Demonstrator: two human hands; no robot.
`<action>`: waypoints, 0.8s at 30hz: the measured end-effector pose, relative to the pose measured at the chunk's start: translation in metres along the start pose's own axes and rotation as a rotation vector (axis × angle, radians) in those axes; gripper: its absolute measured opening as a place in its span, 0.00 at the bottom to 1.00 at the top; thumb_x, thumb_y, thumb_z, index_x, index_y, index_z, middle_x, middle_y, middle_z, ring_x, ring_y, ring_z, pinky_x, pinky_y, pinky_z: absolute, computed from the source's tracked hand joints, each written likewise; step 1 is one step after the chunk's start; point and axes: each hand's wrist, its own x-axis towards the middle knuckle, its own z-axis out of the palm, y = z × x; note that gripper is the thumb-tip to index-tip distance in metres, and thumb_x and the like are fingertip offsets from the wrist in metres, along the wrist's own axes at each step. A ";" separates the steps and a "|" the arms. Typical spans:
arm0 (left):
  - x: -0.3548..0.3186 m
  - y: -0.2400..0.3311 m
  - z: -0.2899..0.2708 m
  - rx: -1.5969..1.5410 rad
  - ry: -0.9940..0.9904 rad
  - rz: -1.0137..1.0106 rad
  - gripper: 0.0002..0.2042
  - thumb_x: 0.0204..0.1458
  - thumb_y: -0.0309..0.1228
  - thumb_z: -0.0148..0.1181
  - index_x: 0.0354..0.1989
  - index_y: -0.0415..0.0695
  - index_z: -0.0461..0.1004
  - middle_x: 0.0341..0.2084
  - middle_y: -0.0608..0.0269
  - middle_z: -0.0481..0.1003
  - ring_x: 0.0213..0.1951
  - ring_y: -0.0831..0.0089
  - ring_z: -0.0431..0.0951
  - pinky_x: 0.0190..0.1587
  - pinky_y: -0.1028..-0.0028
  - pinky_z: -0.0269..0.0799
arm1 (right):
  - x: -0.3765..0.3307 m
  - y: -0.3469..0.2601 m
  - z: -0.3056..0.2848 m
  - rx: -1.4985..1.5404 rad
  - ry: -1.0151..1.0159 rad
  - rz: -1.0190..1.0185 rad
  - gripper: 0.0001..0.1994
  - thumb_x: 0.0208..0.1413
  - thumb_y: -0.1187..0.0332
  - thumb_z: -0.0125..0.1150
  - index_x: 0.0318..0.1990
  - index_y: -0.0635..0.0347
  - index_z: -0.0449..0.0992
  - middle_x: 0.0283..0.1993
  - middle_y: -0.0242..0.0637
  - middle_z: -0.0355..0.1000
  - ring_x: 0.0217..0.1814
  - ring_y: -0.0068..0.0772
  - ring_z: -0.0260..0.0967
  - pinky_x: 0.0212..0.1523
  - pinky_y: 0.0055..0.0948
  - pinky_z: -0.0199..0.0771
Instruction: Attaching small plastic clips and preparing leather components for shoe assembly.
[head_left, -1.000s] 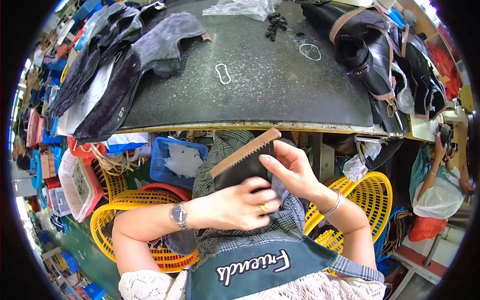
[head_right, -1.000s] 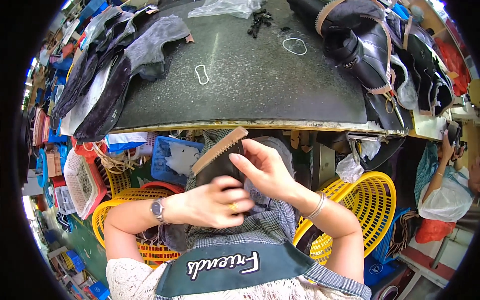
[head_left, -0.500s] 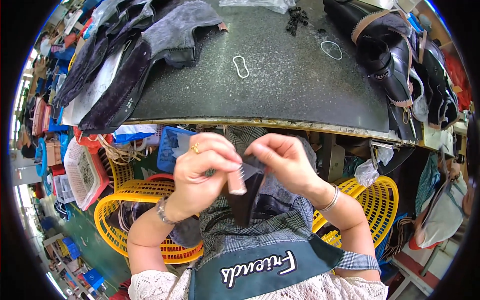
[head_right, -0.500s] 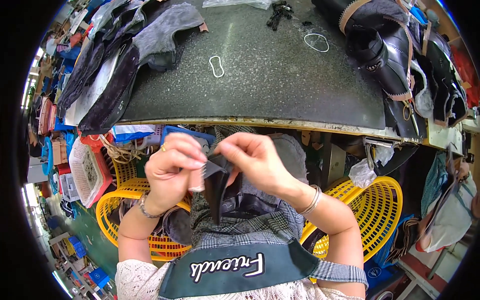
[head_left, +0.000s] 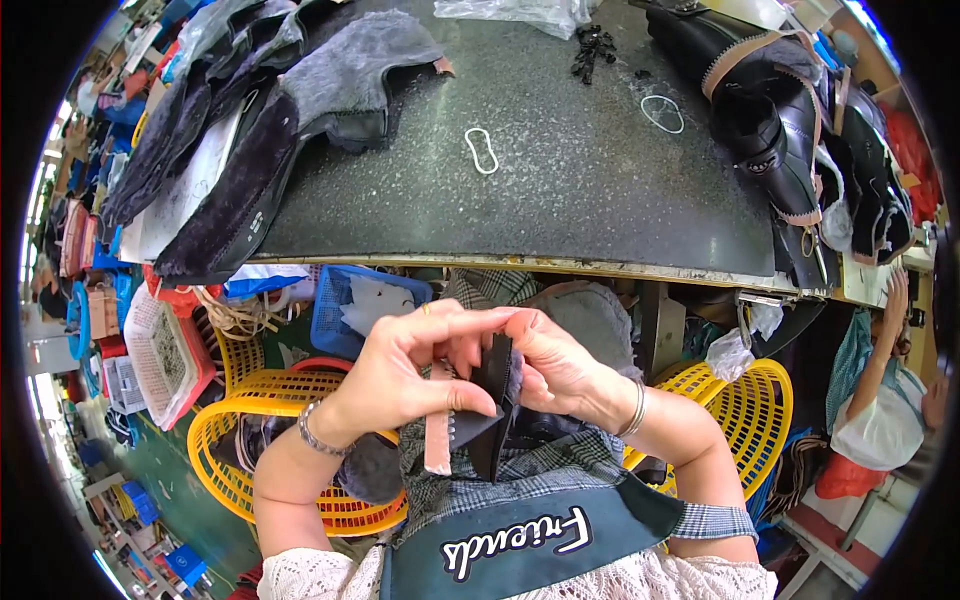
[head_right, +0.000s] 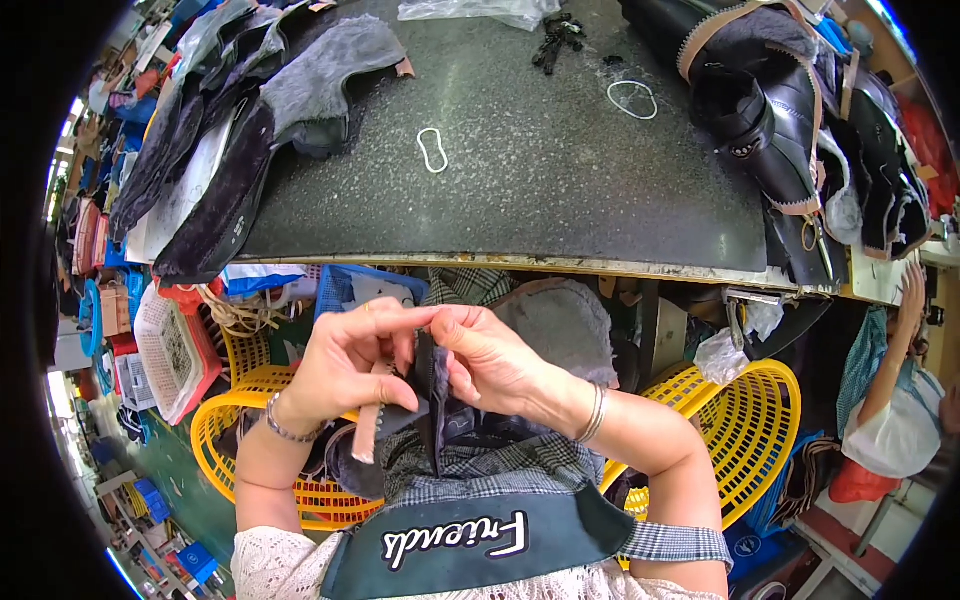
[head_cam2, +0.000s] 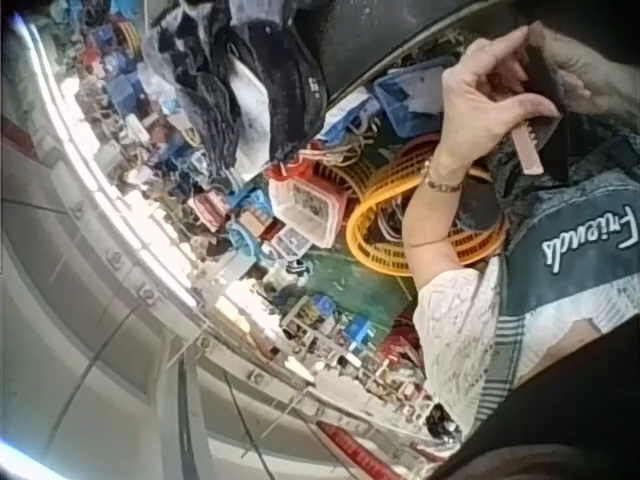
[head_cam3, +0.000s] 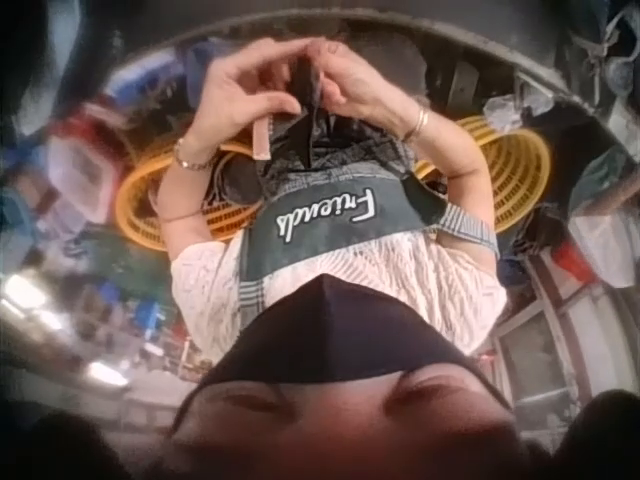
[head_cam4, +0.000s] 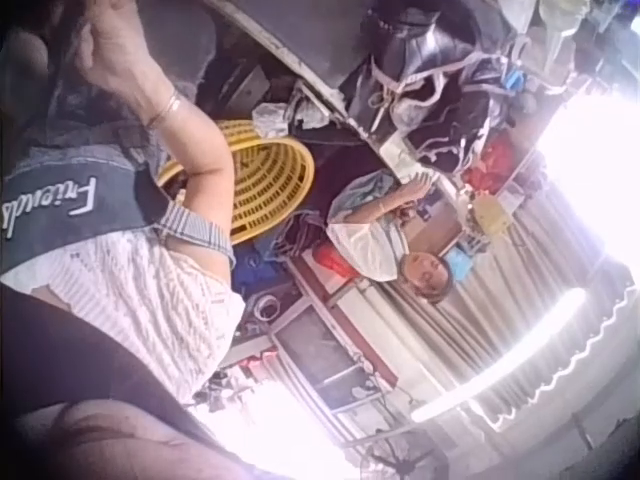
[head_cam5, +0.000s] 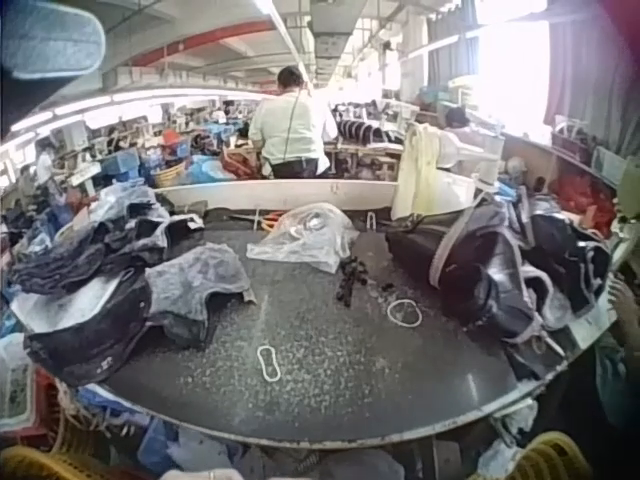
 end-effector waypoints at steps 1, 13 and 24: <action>-0.003 -0.003 0.002 0.029 0.045 0.023 0.32 0.37 0.20 0.74 0.56 0.43 0.73 0.29 0.73 0.67 0.32 0.86 0.67 0.35 0.85 0.67 | 0.001 0.000 0.003 0.026 -0.009 0.016 0.19 0.57 0.52 0.59 0.39 0.63 0.75 0.16 0.25 0.67 0.10 0.13 0.58 0.10 0.12 0.56; -0.003 -0.004 0.001 0.279 0.337 0.150 0.05 0.42 0.17 0.68 0.26 0.38 0.78 0.31 0.61 0.74 0.33 0.74 0.75 0.36 0.77 0.70 | 0.015 -0.001 0.016 0.043 -0.005 -0.008 0.14 0.59 0.55 0.59 0.30 0.54 0.69 0.16 0.26 0.68 0.10 0.19 0.64 0.09 0.16 0.58; -0.018 0.000 -0.023 -0.066 -0.033 -0.206 0.18 0.46 0.08 0.50 0.45 0.36 0.70 0.32 0.54 0.81 0.39 0.66 0.82 0.40 0.75 0.78 | 0.013 -0.112 0.069 -1.133 0.287 -0.109 0.10 0.56 0.69 0.63 0.28 0.67 0.74 0.20 0.33 0.72 0.18 0.22 0.72 0.15 0.22 0.70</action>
